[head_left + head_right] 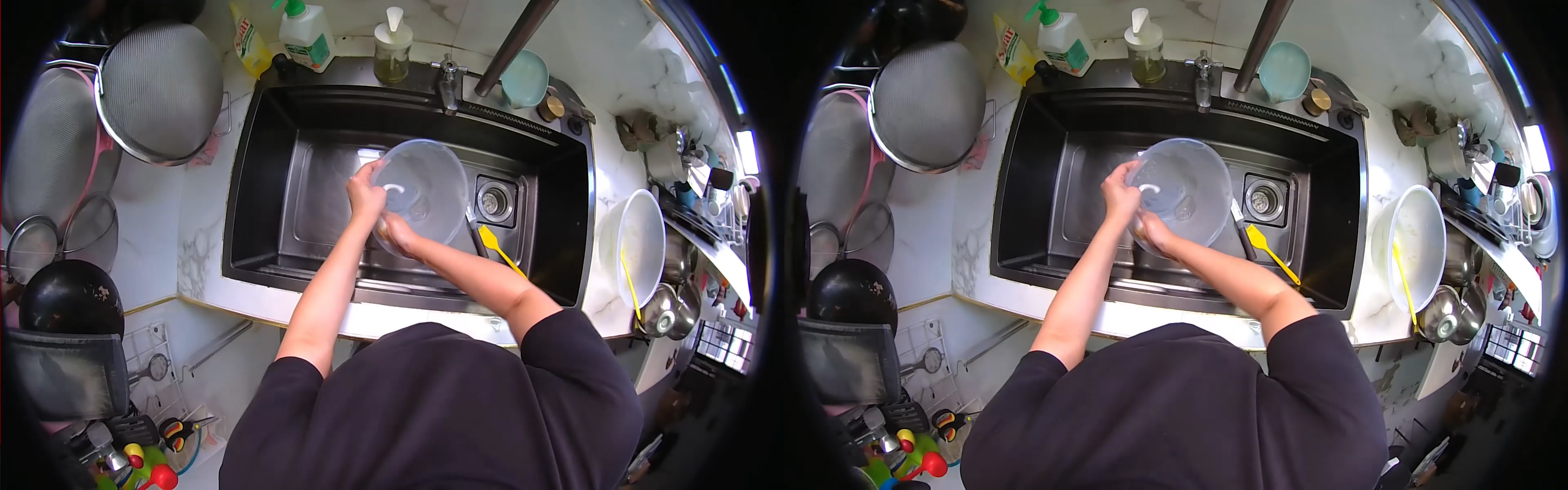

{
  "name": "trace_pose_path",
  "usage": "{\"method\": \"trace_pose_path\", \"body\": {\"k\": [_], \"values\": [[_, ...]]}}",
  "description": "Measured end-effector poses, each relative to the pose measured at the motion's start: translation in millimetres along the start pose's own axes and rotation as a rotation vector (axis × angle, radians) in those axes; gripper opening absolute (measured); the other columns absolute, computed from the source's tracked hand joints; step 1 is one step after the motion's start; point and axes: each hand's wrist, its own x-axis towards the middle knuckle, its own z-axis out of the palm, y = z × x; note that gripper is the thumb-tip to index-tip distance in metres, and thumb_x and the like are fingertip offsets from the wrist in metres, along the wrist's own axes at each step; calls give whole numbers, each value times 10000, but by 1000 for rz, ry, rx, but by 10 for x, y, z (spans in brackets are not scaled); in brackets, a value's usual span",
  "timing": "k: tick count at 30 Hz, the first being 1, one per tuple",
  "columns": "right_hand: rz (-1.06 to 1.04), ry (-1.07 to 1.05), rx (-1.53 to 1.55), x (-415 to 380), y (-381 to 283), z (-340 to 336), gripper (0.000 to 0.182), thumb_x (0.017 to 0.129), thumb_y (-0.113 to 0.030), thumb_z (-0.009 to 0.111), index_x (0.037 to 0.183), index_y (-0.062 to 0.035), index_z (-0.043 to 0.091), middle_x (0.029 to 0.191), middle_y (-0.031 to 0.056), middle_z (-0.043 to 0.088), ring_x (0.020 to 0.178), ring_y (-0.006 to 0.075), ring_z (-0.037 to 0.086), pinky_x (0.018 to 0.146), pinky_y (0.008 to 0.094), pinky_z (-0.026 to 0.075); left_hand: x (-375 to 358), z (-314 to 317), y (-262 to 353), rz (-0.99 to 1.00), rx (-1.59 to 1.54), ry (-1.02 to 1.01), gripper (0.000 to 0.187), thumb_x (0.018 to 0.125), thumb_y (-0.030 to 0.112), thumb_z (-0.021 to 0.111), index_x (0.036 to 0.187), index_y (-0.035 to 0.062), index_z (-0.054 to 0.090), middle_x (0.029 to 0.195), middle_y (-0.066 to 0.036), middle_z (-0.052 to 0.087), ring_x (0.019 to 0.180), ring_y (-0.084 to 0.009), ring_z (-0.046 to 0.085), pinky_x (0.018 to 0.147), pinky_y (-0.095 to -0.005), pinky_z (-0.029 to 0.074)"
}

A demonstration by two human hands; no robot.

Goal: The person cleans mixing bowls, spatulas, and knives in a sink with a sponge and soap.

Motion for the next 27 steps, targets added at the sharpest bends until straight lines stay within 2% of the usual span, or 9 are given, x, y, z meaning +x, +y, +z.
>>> {"method": "trace_pose_path", "body": {"k": [4, 6, 8, 11, 15, 17, 20, 22, 27], "values": [[40, -421, -892, -98, -405, -1034, 407, 866, -188, 327, 1235, -24, 383, 1365, 98, 248, 1254, 192, 245, 1026, 284, 199, -3, -45, 20, 159, 68, -73, 419, 564, -101, 443, 915, 43, 621, 855, -172, 616, 831, -300, 601, 731, -314, 463], [-278, -470, -1669, 258, -676, -1613, 503, 814, -143, 363, 1305, -69, 284, 1409, 20, 148, 1269, 112, 200, 1039, 262, 156, -2, 7, 85, 180, 77, -128, 414, 568, -98, 450, 918, 45, 620, 855, -174, 615, 828, -303, 600, 727, -316, 465], [-1086, -238, -1816, 604, -797, -1836, 590, 732, -182, 453, 1296, -89, 306, 1340, 49, 304, 1216, 214, 318, 1007, 322, 229, 19, 108, 159, 213, 95, -154, 413, 568, -100, 448, 913, 47, 621, 858, -174, 613, 827, -305, 598, 727, -317, 466], [-804, -53, -1691, 390, -665, -1652, 574, 756, -178, 410, 1306, -73, 283, 1409, 43, 145, 1281, 194, 178, 1042, 353, 158, -29, 76, 51, 180, 109, -129, 417, 562, -98, 442, 909, 45, 622, 857, -170, 614, 829, -303, 597, 738, -318, 462], [75, -63, -1338, -73, -98, -375, 561, 781, -153, 429, 1284, 21, 255, 1297, 284, 248, 1217, 422, 216, 999, 461, 207, 104, 65, -177, 117, 51, -40, 435, 563, -103, 419, 926, 32, 618, 865, -149, 628, 838, -240, 605, 747, -287, 449], [-91, 68, -434, 249, 170, 100, 560, 789, -182, 435, 1279, 25, 260, 1310, 296, 207, 1219, 432, 203, 983, 504, 198, 117, 69, -286, 46, 29, -61, 455, 564, -128, 398, 949, 2, 603, 878, -117, 637, 836, -161, 595, 737, -255, 439], [-91, -105, -635, 847, -115, -187, 510, 835, -223, 349, 1278, 16, 270, 1362, 230, 150, 1257, 384, 148, 1011, 468, 158, 97, 15, -197, -79, 40, -77, 454, 563, -124, 395, 946, 4, 603, 884, -120, 636, 846, -165, 595, 747, -252, 436], [-50, 109, -1174, 690, -191, -532, 531, 846, -254, 348, 1296, 8, 243, 1377, 200, 145, 1265, 346, 163, 1004, 471, 165, 100, -34, -156, -83, 82, -67, 456, 562, -123, 396, 947, 4, 604, 884, -128, 636, 854, -177, 599, 757, -255, 435], [194, 81, -1140, 224, 207, -244, 561, 869, -289, 306, 1306, 39, 178, 1351, 281, 109, 1249, 407, 152, 999, 527, 101, 100, 24, -102, 81, 71, 13, 433, 575, -108, 414, 937, 23, 613, 878, -137, 636, 870, -203, 603, 764, -271, 444]]}}
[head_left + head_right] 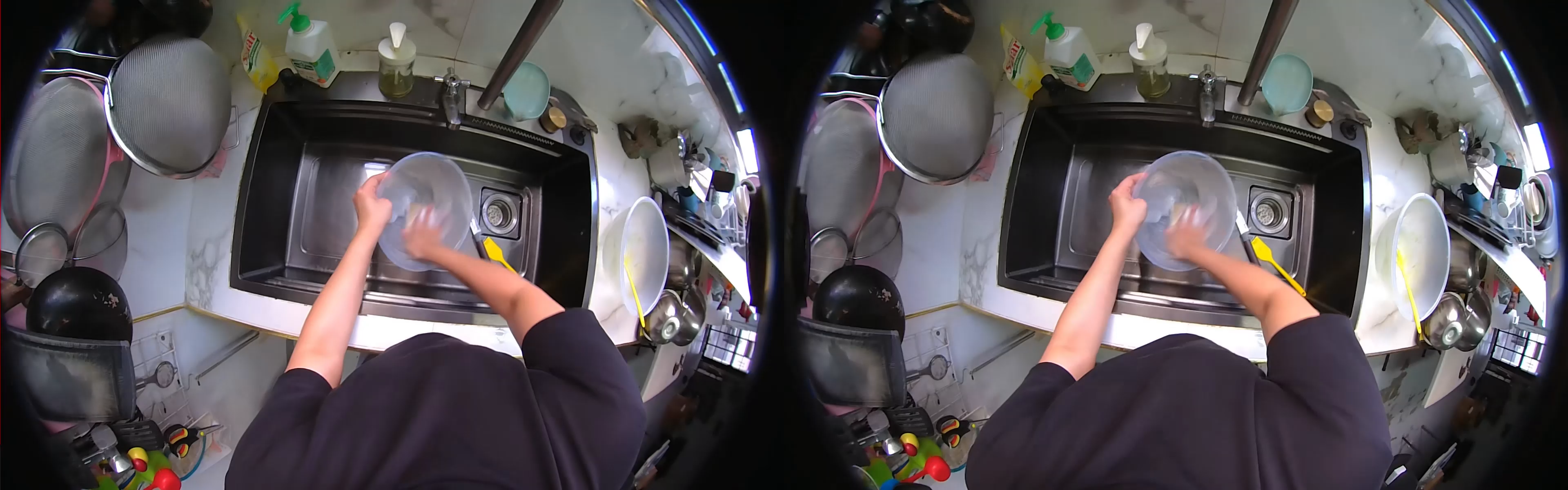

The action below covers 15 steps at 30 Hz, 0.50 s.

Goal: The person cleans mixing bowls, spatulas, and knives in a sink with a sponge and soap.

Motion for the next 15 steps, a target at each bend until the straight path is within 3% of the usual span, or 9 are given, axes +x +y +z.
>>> {"method": "trace_pose_path", "body": {"k": [1, 3, 5, 7, 9, 10, 12, 14, 15], "values": [[22, -48, 35, 183, -122, 604, 567, 871, -290, 307, 1312, 36, 164, 1345, 296, 99, 1245, 423, 137, 1000, 529, 87, -7, 12, -33, -8, -13, -8, 425, 578, -102, 420, 935, 25, 614, 876, -135, 636, 869, -199, 603, 761, -271, 446], [-281, -40, 912, 440, -461, 362, 591, 848, -305, 337, 1323, -7, 151, 1350, 306, 18, 1260, 433, 37, 992, 544, 99, -14, -10, -61, -55, -3, -24, 409, 591, -93, 430, 936, 26, 614, 872, -135, 637, 860, -193, 605, 757, -276, 449], [-167, 68, 759, 563, -443, -78, 572, 840, -303, 375, 1310, -22, 210, 1372, 259, 37, 1260, 416, 94, 1008, 516, 93, -7, -65, -12, -179, -23, -14, 400, 578, -67, 454, 922, 48, 622, 873, -177, 618, 884, -278, 593, 770, -318, 446], [-230, 99, -106, 354, -207, -867, 556, 828, -312, 410, 1290, -35, 271, 1393, 197, 57, 1264, 353, 155, 1024, 460, 113, -11, -93, -117, -172, -18, -9, 394, 582, -55, 457, 925, 52, 621, 876, -178, 616, 880, -285, 593, 767, -320, 446], [-464, 116, -276, 422, 417, -783, 560, 831, -296, 406, 1283, 5, 273, 1377, 203, 138, 1233, 366, 234, 1002, 489, 162, -37, -89, -43, -71, 32, -8, 397, 585, -53, 450, 927, 54, 620, 870, -179, 616, 869, -293, 593, 763, -320, 446], [-463, 104, -276, 320, 496, -786, 560, 831, -296, 406, 1283, 5, 273, 1377, 203, 138, 1233, 366, 234, 1002, 489, 162, -46, -68, 2, -65, 6, -24, 407, 580, -61, 444, 927, 57, 619, 862, -174, 617, 858, -298, 594, 768, -317, 445], [-347, 21, -391, 36, 614, -837, 534, 850, -305, 370, 1278, 2, 284, 1367, 219, 154, 1225, 369, 241, 1010, 493, 139, -73, 29, 30, -109, -22, -21, 407, 579, -66, 441, 925, 53, 619, 863, -171, 619, 853, -289, 597, 767, -313, 446], [-78, -88, -174, -175, 361, -423, 496, 866, -320, 338, 1232, 14, 348, 1335, 238, 214, 1222, 365, 243, 1009, 490, 130, -55, 108, 70, -138, -54, -10, 407, 578, -71, 439, 923, 49, 618, 863, -168, 620, 847, -281, 601, 766, -309, 446], [-187, -81, -196, -102, 232, 26, 465, 866, -324, 341, 1177, 17, 400, 1255, 226, 319, 1157, 325, 323, 964, 452, 206, -59, 98, 67, -134, -69, 8, 407, 579, -75, 433, 921, 45, 618, 860, -161, 624, 844, -267, 604, 763, -304, 446]]}}
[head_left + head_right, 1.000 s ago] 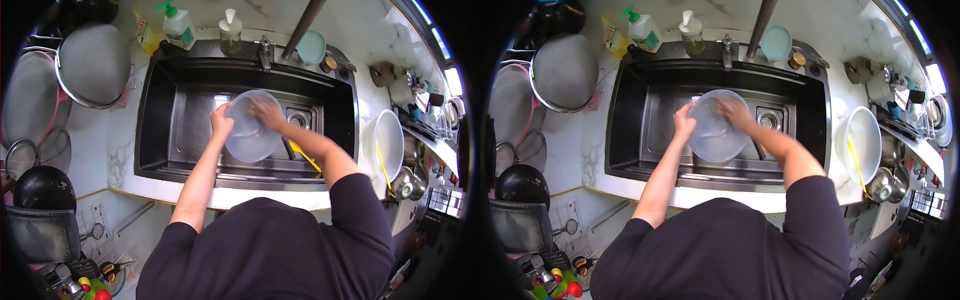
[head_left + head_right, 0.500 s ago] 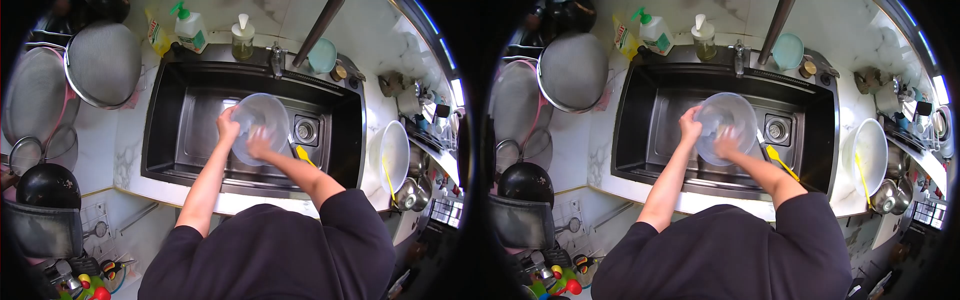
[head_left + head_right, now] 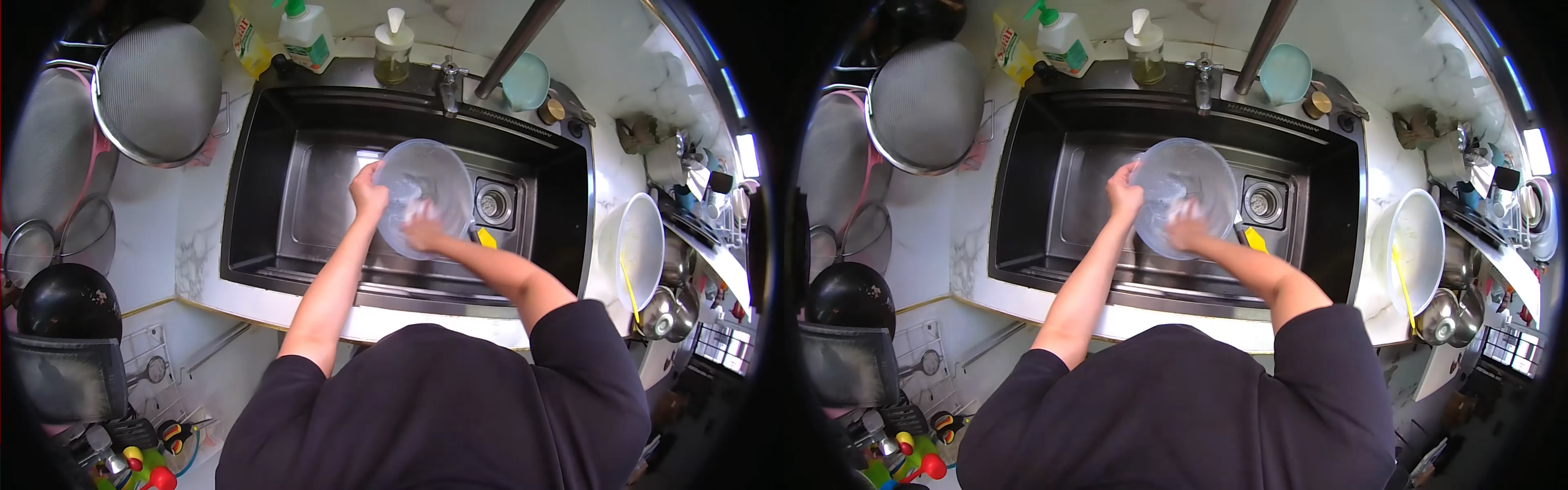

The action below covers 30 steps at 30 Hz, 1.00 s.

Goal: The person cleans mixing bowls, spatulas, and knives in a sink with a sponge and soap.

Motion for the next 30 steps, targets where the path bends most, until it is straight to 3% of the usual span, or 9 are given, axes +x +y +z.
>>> {"method": "trace_pose_path", "body": {"k": [1, 3, 6, 9, 13, 15, 21, 24, 30], "values": [[-107, 15, -21, 151, -200, 294, 445, 867, -328, 345, 1122, 21, 452, 1174, 214, 424, 1091, 284, 403, 919, 414, 282, -2, -12, -11, 6, -11, 14, 407, 579, -78, 427, 919, 41, 618, 857, -155, 627, 841, -254, 607, 760, -299, 446], [279, -126, 1739, 23, -609, -774, 365, 847, -305, 371, 1006, -14, 522, 897, 123, 538, 835, 201, 486, 730, 317, 361, 11, 11, -217, 31, -13, 36, 402, 582, -78, 432, 919, 39, 618, 849, -150, 630, 830, -244, 611, 751, -296, 449], [130, -231, 2030, 45, -541, -853, 329, 830, -307, 391, 950, -43, 547, 739, 41, 511, 635, 148, 432, 590, 274, 342, 45, -36, -288, 52, -14, 63, 396, 587, -76, 438, 921, 38, 618, 842, -144, 634, 817, -236, 615, 741, -292, 451], [-181, -431, 754, -221, -45, -827, 374, 805, -305, 377, 970, -32, 574, 928, 159, 597, 839, 264, 559, 762, 383, 409, 153, -90, -241, 37, -26, 18, 391, 593, -74, 443, 925, 37, 617, 850, -141, 634, 816, -238, 615, 740, -292, 451], [-435, -146, -516, -121, 945, -1079, 455, 763, -227, 428, 1213, -160, 453, 1381, 90, 225, 1282, 286, 157, 1046, 421, 95, 265, -141, -303, 79, 132, -225, 379, 612, -49, 486, 961, 36, 607, 889, -128, 632, 876, -221, 599, 774, -296, 439], [-641, 237, -425, 99, 1200, -1278, 477, 763, -201, 418, 1232, -113, 422, 1390, 93, 195, 1283, 272, 158, 1049, 407, 90, 246, -113, -302, 68, 221, -332, 381, 623, -30, 517, 989, 41, 599, 912, -121, 630, 907, -214, 589, 791, -296, 433], [-75, -27, -98, -133, 515, -654, 596, 772, -246, 415, 1306, -33, 258, 1405, 146, 81, 1290, 334, 71, 1041, 419, 79, 148, -242, -241, -260, -89, -461, 908, 712, 416, 647, 1323, -16, 131, 1318, -267, 241, 1186, -375, 321, 908, -392, 363], [331, -123, 210, -34, 94, -586, 694, 754, -290, 434, 1333, -27, 158, 1396, 199, -7, 1279, 396, 4, 1035, 439, 66, 53, -541, 58, -793, 17, -795, 934, 675, 463, 664, 1311, -16, 177, 1304, -254, 276, 1153, -388, 363, 865, -436, 395], [828, -38, 970, 341, -339, -823, 923, 670, -365, 547, 1343, -27, 14, 1366, 252, -120, 1258, 448, -39, 1029, 440, 106, 196, -530, -217, -682, 105, -1189, 833, 669, 394, 701, 1286, 50, 261, 1057, -171, 537, 916, -229, 571, 786, -406, 449]]}}
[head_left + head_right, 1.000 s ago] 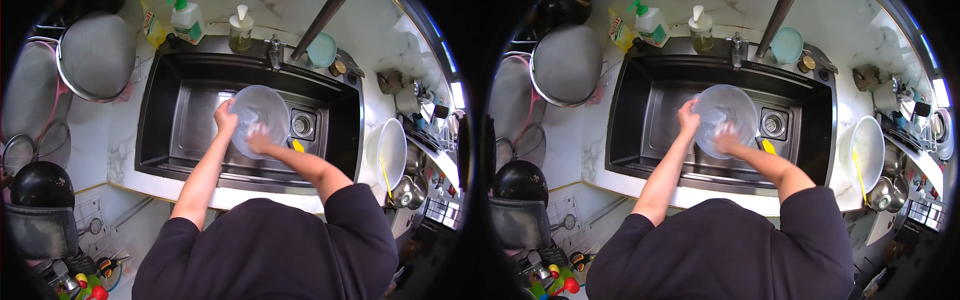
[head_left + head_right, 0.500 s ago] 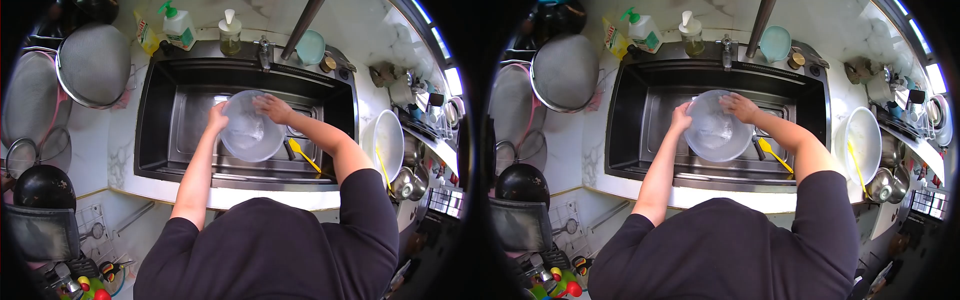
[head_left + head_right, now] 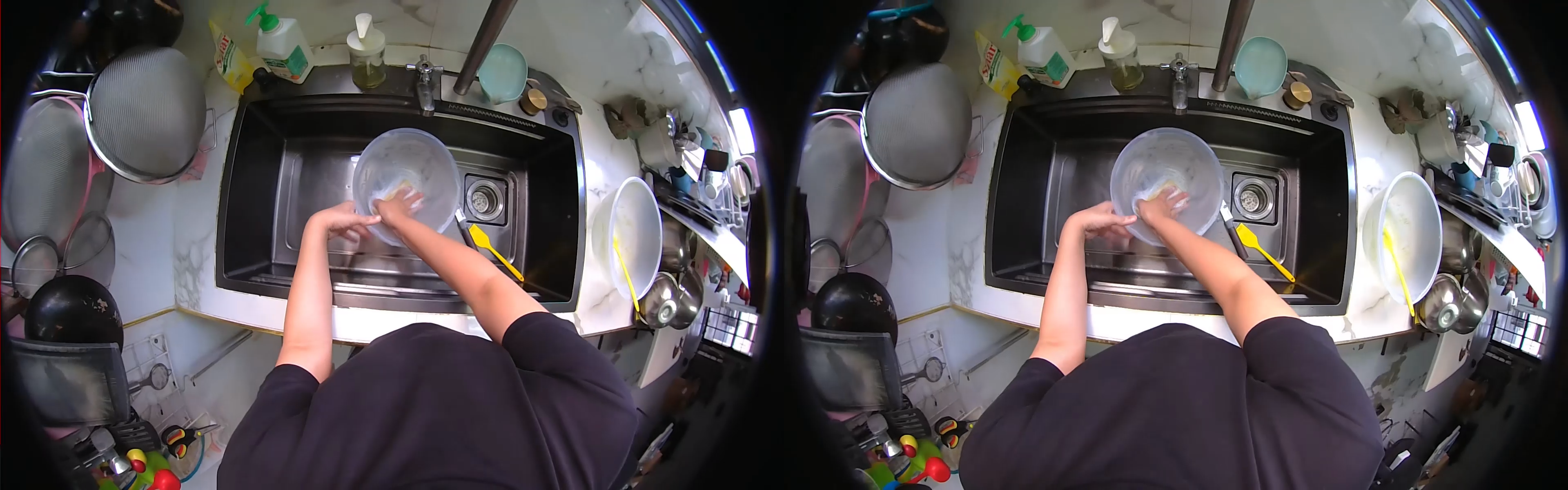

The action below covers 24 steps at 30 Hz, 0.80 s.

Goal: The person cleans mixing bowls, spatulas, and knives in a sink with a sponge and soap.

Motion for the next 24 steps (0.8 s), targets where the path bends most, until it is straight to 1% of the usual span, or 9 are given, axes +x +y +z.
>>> {"method": "trace_pose_path", "body": {"k": [2, 4, 5, 8, 12, 14, 16, 20, 24], "values": [[32, -6, 209, 32, -97, 114, 976, 647, -370, 574, 1341, -28, -20, 1356, 256, -161, 1251, 461, -41, 1027, 428, 141, -37, 25, 10, 182, -122, 124, 756, 683, 322, 704, 1257, 34, 305, 932, -122, 588, 798, -173, 597, 747, -379, 462], [-74, -69, 462, 75, -238, 134, 842, 668, -335, 565, 1316, 6, 149, 1334, 311, 107, 1221, 427, 212, 953, 401, 298, -18, 18, 25, 353, -99, 505, 719, 688, 251, 699, 1252, 22, 317, 928, -123, 581, 758, -163, 600, 748, -348, 456], [-178, -515, 817, 103, -246, 29, 562, 729, -296, 498, 1187, 8, 380, 1150, 243, 438, 1049, 297, 458, 828, 379, 394, -34, 69, 71, 410, -183, 502, 697, 706, 266, 672, 1261, 27, 325, 912, -127, 585, 780, -188, 592, 821, -336, 410], [-124, -827, 1134, -4, -433, -141, 333, 777, -276, 422, 982, -31, 515, 901, 114, 561, 849, 206, 524, 748, 347, 404, 260, 41, 34, 695, 255, 760, 716, 727, 337, 626, 1317, 126, 280, 1018, -231, 520, 918, -282, 536, 882, -377, 351], [-126, -703, 1352, -681, -613, -382, 224, 817, -239, 378, 806, -84, 539, 766, 63, 566, 758, 198, 539, 697, 310, 422, 317, 146, 114, 756, 306, 1220, 536, 727, 267, 584, 1230, 168, 424, 1139, -179, 424, 1038, -320, 411, 894, -392, 330], [-237, -731, 1138, -297, -190, 41, 283, 837, -250, 363, 934, -71, 559, 844, 72, 580, 815, 198, 546, 741, 328, 423, 344, -3, 58, 885, 231, 1254, 490, 691, 106, 551, 1176, 136, 487, 1105, -163, 499, 1025, -316, 469, 880, -364, 363], [-630, -678, 174, -251, 195, -21, 357, 839, -276, 369, 1076, -73, 543, 1084, 98, 536, 963, 236, 521, 835, 340, 399, 171, -77, 51, 852, 35, 1025, 488, 637, -26, 489, 1104, 105, 546, 1025, -152, 578, 982, -278, 542, 842, -332, 408], [-1164, -214, -1286, 83, 341, -855, 395, 791, -229, 441, 1134, -52, 522, 1355, 80, 282, 1255, 266, 243, 1039, 385, 165, 40, 36, 152, 769, 131, 1043, 459, 595, -83, 453, 1002, 69, 601, 937, -156, 613, 925, -259, 583, 804, -298, 434], [-1708, 98, -1553, 449, -323, -1385, 411, 734, -177, 467, 1131, -96, 531, 1359, 72, 273, 1233, 213, 265, 1037, 364, 170, 108, 206, 352, 744, 211, 964, 443, 604, -81, 467, 993, 78, 607, 909, -166, 612, 911, -264, 585, 777, -297, 442]]}}
